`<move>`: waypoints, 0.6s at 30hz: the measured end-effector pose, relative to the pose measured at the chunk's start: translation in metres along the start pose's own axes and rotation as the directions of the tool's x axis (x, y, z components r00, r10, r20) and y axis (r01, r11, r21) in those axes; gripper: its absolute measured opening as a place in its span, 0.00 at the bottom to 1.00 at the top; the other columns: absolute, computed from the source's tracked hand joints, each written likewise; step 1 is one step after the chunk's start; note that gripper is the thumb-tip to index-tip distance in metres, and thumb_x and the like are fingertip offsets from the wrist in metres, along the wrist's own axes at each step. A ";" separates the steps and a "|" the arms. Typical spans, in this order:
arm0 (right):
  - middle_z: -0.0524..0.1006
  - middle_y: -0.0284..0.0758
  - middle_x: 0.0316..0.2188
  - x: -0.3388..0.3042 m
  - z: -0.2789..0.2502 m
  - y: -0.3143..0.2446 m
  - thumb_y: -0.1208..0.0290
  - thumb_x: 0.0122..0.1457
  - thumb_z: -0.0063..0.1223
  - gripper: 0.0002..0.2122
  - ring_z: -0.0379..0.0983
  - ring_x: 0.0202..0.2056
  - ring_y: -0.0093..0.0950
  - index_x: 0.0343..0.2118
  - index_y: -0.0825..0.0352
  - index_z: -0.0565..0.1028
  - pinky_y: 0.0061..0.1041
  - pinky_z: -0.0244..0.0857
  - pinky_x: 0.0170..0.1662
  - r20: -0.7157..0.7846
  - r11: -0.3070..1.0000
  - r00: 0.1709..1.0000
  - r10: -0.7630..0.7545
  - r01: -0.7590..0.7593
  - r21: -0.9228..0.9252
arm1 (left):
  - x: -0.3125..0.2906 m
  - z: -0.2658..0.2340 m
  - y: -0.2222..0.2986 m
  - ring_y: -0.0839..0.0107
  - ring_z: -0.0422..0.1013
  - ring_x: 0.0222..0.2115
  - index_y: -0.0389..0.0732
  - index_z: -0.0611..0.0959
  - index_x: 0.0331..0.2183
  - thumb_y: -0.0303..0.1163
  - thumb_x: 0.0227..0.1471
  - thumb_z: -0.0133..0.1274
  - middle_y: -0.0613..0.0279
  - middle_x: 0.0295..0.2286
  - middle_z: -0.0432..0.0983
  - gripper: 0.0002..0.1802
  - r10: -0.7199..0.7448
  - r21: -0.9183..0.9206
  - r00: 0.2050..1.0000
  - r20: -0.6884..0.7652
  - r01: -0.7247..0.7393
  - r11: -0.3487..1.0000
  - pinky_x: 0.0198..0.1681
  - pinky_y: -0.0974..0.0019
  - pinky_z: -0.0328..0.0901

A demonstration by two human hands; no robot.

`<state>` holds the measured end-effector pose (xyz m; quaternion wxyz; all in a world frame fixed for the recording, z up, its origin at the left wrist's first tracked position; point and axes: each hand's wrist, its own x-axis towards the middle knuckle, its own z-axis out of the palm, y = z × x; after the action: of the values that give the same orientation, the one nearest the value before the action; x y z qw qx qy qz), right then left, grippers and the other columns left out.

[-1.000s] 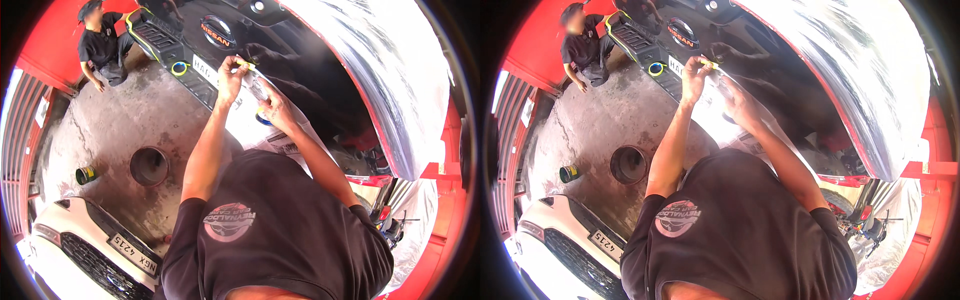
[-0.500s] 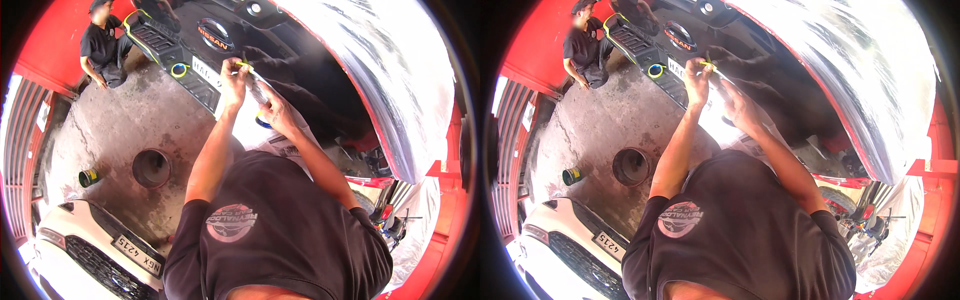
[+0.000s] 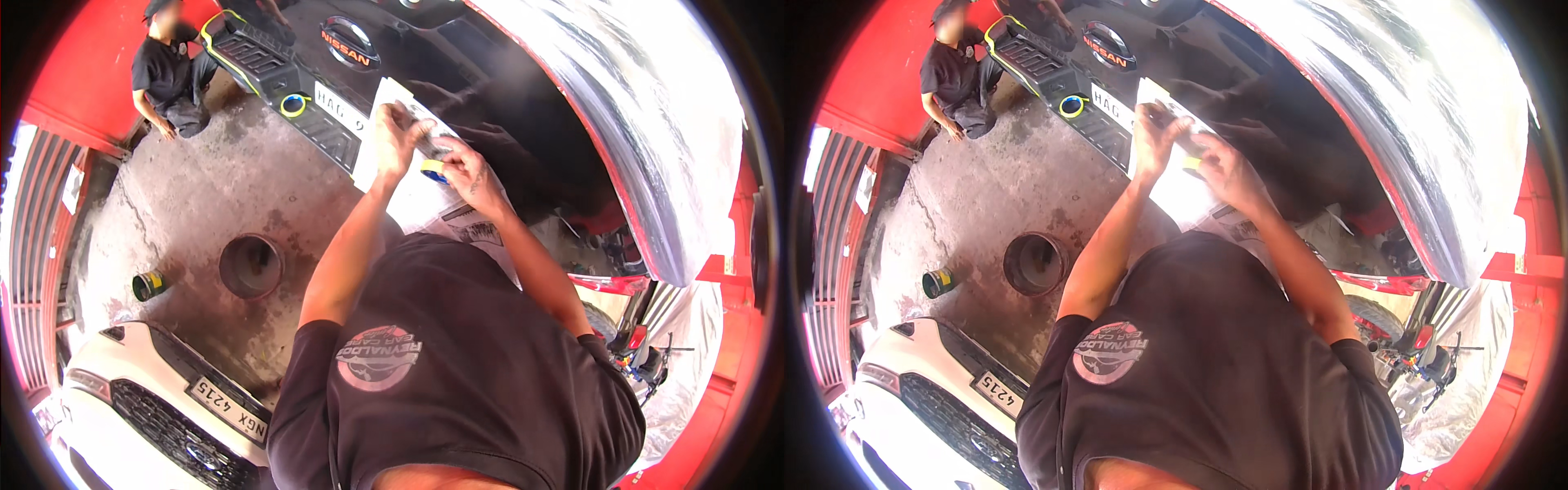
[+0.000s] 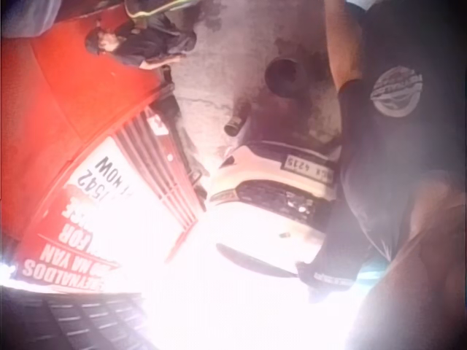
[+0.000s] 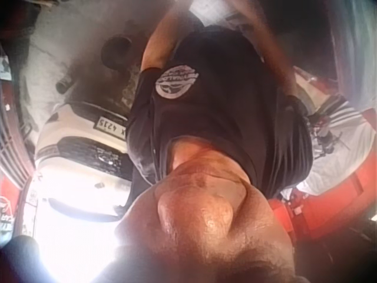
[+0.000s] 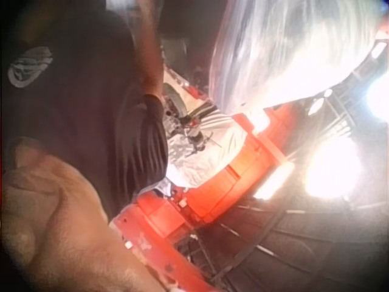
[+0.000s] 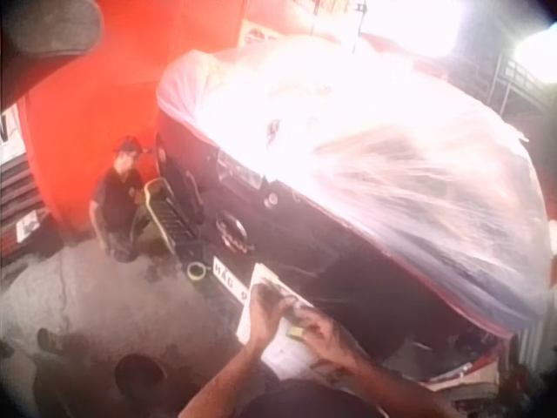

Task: The person covers parts of a car with newspaper and secures them using masking tape. They handle newspaper sheets and tape rolls to mask the vehicle's body panels and rear bumper area.

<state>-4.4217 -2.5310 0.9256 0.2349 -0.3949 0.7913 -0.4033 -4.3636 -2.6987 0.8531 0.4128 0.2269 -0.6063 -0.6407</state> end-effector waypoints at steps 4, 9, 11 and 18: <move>0.81 0.36 0.35 -0.017 -0.017 -0.026 0.81 0.54 0.50 0.18 0.77 0.38 0.25 0.49 0.69 0.74 0.27 0.70 0.44 -0.043 0.979 0.981 -0.188 0.191 0.076 | -0.039 -0.024 0.050 0.68 0.72 0.41 0.35 0.77 0.46 0.31 0.53 0.64 0.58 0.40 0.77 0.21 -0.001 -0.049 0.933 0.359 0.020 0.999 0.50 0.62 0.66; 0.80 0.37 0.38 -0.022 -0.013 -0.056 0.81 0.54 0.54 0.16 0.78 0.39 0.29 0.47 0.69 0.75 0.27 0.70 0.44 -0.111 0.936 0.932 -0.344 0.350 0.034 | -0.060 -0.064 0.092 0.74 0.73 0.40 0.38 0.84 0.43 0.25 0.55 0.60 0.64 0.37 0.80 0.12 -0.095 -0.034 0.852 0.515 0.132 0.991 0.49 0.68 0.65; 0.80 0.37 0.37 -0.022 -0.008 -0.072 0.84 0.54 0.56 0.17 0.78 0.40 0.30 0.47 0.69 0.75 0.26 0.70 0.45 -0.204 0.870 0.853 -0.480 0.434 -0.233 | -0.065 -0.064 0.100 0.77 0.72 0.39 0.36 0.85 0.41 0.23 0.53 0.62 0.65 0.35 0.80 0.11 -0.060 -0.052 0.899 0.435 0.091 0.994 0.46 0.71 0.65; 0.79 0.42 0.36 -0.035 0.007 -0.078 0.80 0.54 0.60 0.06 0.78 0.36 0.39 0.35 0.72 0.79 0.31 0.73 0.39 -0.290 0.839 0.800 -0.525 0.429 -0.336 | -0.081 -0.053 0.104 0.75 0.74 0.38 0.35 0.85 0.38 0.21 0.50 0.63 0.63 0.33 0.81 0.11 -0.022 -0.031 0.978 0.206 0.029 0.999 0.46 0.69 0.66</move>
<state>-4.3628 -2.5341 0.9876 -0.0814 -0.5258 0.7395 -0.4123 -4.2501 -2.6567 0.9276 0.3433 0.1601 -0.6317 -0.6763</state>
